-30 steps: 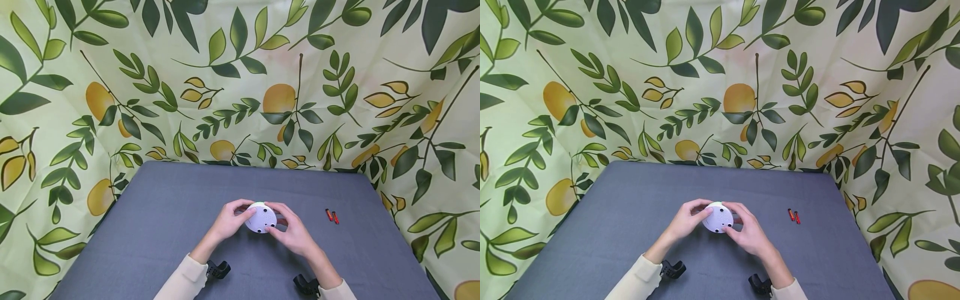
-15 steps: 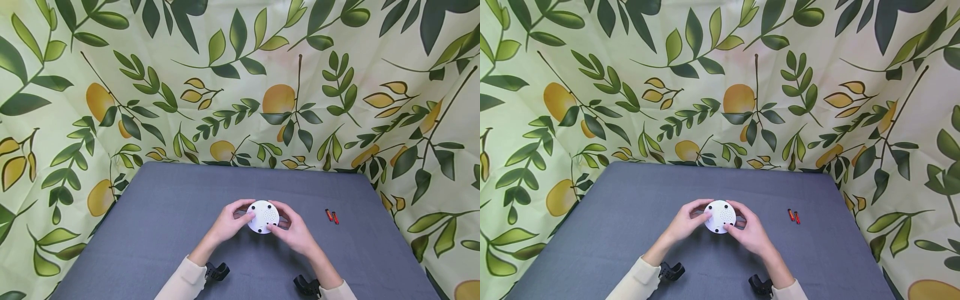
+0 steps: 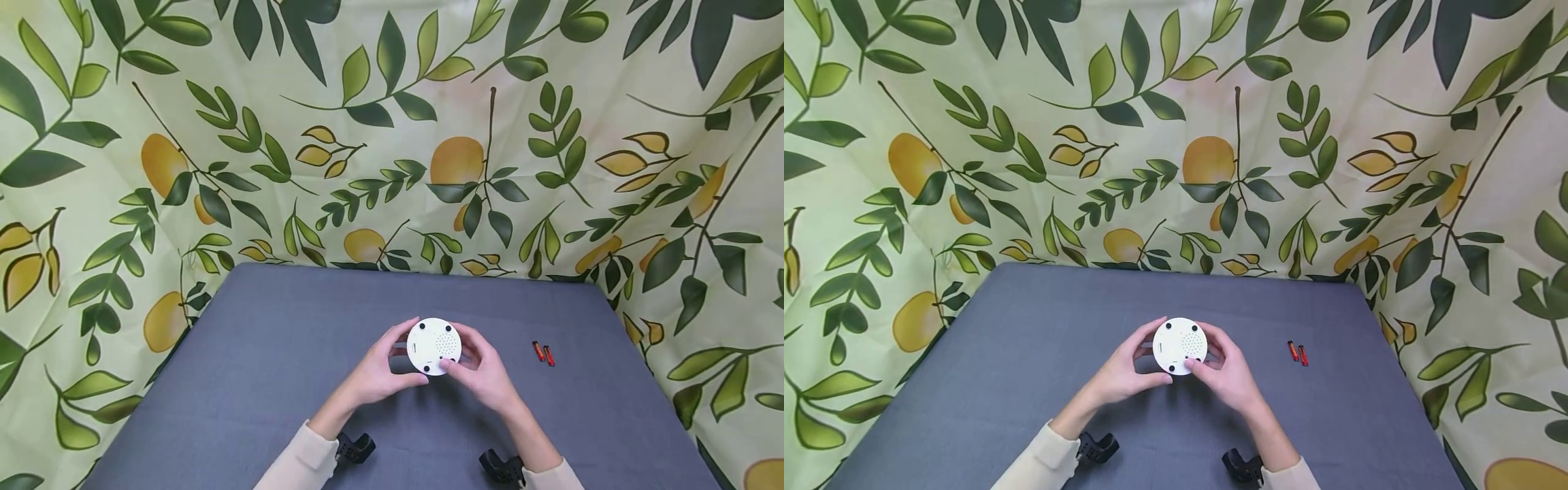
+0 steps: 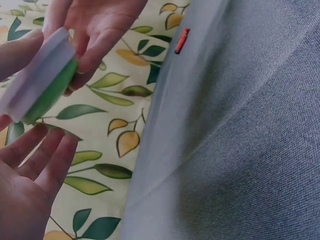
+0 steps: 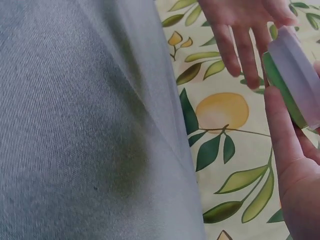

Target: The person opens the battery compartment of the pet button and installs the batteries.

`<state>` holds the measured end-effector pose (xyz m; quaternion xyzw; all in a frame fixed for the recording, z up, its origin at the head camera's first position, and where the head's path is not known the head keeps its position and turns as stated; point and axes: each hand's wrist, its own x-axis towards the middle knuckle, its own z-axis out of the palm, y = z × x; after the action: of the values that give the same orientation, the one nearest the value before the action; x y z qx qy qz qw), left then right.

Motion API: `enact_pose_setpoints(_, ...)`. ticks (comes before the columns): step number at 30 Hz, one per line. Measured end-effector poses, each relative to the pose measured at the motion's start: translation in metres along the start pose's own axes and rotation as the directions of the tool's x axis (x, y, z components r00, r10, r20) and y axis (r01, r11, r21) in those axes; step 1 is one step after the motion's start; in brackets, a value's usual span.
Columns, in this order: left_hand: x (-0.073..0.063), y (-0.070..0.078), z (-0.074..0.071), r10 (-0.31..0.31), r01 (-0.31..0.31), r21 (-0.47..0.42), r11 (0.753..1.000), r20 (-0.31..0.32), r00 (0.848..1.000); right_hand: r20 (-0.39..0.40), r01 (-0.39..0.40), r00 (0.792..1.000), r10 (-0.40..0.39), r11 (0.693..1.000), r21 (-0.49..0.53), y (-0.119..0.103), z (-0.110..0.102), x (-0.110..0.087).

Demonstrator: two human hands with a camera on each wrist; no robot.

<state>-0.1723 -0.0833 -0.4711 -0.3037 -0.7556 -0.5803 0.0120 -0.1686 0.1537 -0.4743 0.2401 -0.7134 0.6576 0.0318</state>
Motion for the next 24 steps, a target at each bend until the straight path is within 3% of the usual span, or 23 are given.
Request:
enact_pose_setpoints(9,0.001,0.001,0.006,-0.009,0.01,0.05,0.999,-0.018,1.0,-0.004,-0.089,0.996,0.089,0.994,0.069,-0.003,0.004,0.0)
enact_pose_setpoints(18,0.002,0.0,0.009,-0.057,0.058,0.022,0.998,-0.036,0.998,0.043,-0.194,0.981,0.19,0.973,0.125,-0.003,0.011,0.0)
enact_pose_setpoints(24,0.002,0.0,0.009,-0.086,0.086,-0.018,0.996,0.01,0.996,0.087,-0.24,0.969,0.23,0.961,0.135,-0.003,0.013,0.001)
